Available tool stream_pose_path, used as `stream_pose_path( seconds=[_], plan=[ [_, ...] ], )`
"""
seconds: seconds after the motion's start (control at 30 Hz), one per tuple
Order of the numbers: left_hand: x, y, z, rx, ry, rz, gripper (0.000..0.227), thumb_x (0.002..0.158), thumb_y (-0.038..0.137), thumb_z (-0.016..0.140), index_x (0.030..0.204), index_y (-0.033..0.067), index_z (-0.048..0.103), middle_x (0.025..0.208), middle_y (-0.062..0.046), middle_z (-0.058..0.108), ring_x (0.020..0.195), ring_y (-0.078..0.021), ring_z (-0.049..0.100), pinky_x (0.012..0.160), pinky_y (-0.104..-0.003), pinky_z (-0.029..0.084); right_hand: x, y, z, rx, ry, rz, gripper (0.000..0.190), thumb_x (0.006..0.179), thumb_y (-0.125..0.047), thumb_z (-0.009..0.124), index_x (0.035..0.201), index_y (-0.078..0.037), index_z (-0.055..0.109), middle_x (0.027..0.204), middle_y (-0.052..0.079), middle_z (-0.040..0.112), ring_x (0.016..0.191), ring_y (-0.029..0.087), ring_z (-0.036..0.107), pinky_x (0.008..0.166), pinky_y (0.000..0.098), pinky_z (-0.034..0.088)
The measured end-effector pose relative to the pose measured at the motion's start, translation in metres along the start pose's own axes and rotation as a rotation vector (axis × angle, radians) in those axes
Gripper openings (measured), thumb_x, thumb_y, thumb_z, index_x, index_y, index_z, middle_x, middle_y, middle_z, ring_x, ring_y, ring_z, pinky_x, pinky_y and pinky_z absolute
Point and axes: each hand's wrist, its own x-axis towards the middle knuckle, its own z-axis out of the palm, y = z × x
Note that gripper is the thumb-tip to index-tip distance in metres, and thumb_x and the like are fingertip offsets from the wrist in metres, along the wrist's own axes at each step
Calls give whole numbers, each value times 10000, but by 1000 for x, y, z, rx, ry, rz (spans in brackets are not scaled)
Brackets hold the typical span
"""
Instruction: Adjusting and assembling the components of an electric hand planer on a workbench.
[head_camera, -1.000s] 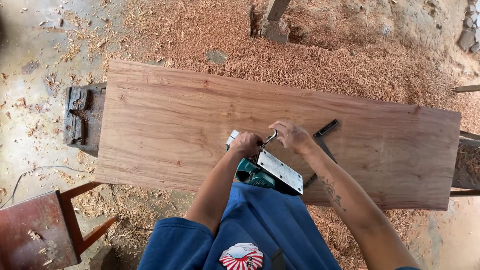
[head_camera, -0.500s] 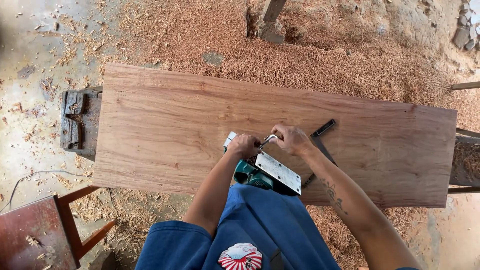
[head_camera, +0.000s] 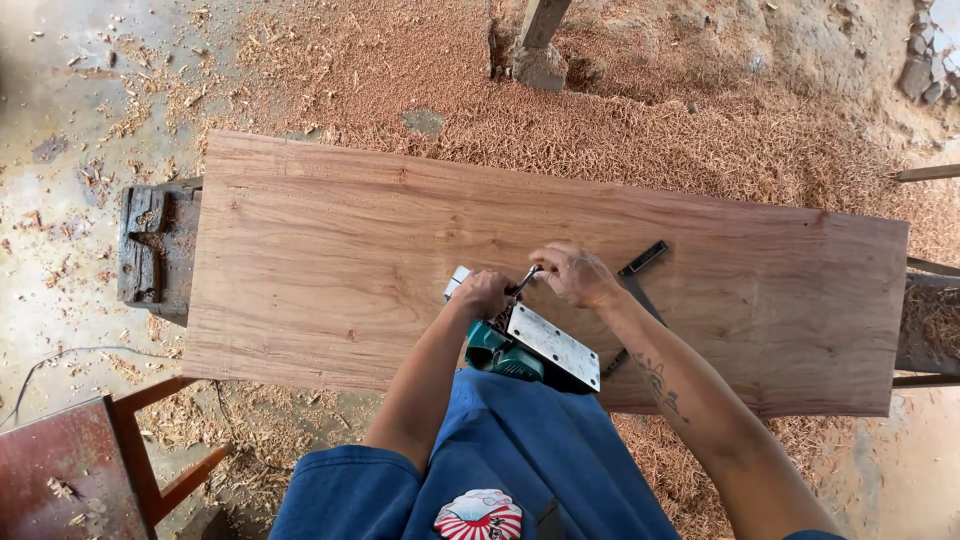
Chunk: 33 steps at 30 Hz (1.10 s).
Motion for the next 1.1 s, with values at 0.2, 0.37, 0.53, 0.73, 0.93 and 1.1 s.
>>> stream_pose_path(
  seconds=[0.2,0.37,0.53,0.73,0.93,1.1],
  plan=[
    [-15,12,-14,-44,-28,-59,242,927,338,663,1144,347,768,1150,-36,752,1212,-225,633,1167,-450,307,4,29,17,109,15,-94,281,874,-192,774,1127,-74,745,988,98,771,852,201,744,765,335,585],
    [-3,2,-4,-32,-19,-29,290,920,382,669,1201,356,734,1167,-41,743,1224,-235,626,1136,-453,356,6,25,18,146,24,-77,258,877,-212,783,1074,-53,730,952,77,760,820,185,744,744,330,587],
    [2,-4,-4,152,-68,-18,549,860,534,692,1386,382,654,1293,-38,739,1354,-258,571,1192,-479,346,6,12,12,134,34,-103,256,866,-232,783,1049,-63,724,929,56,745,794,186,728,730,331,583],
    [-32,21,-48,458,-335,-55,1336,434,820,870,1589,373,369,1595,-106,435,1537,-316,314,1262,-557,153,4,5,14,101,20,-82,248,880,-257,774,1039,-81,700,944,46,744,827,181,735,731,340,575],
    [-31,0,-32,600,-323,27,1453,333,582,977,1616,367,330,1541,-129,511,1482,-334,413,1207,-551,270,10,36,55,338,43,-137,165,934,-106,661,1088,-50,674,984,63,737,907,163,755,778,294,597],
    [-45,-6,-26,539,-269,21,1423,398,541,994,1616,402,271,1540,-130,477,1459,-340,405,1180,-541,280,13,36,73,703,195,-238,81,1025,-40,606,1105,-28,612,1012,83,712,973,149,724,850,279,603]
  ],
)
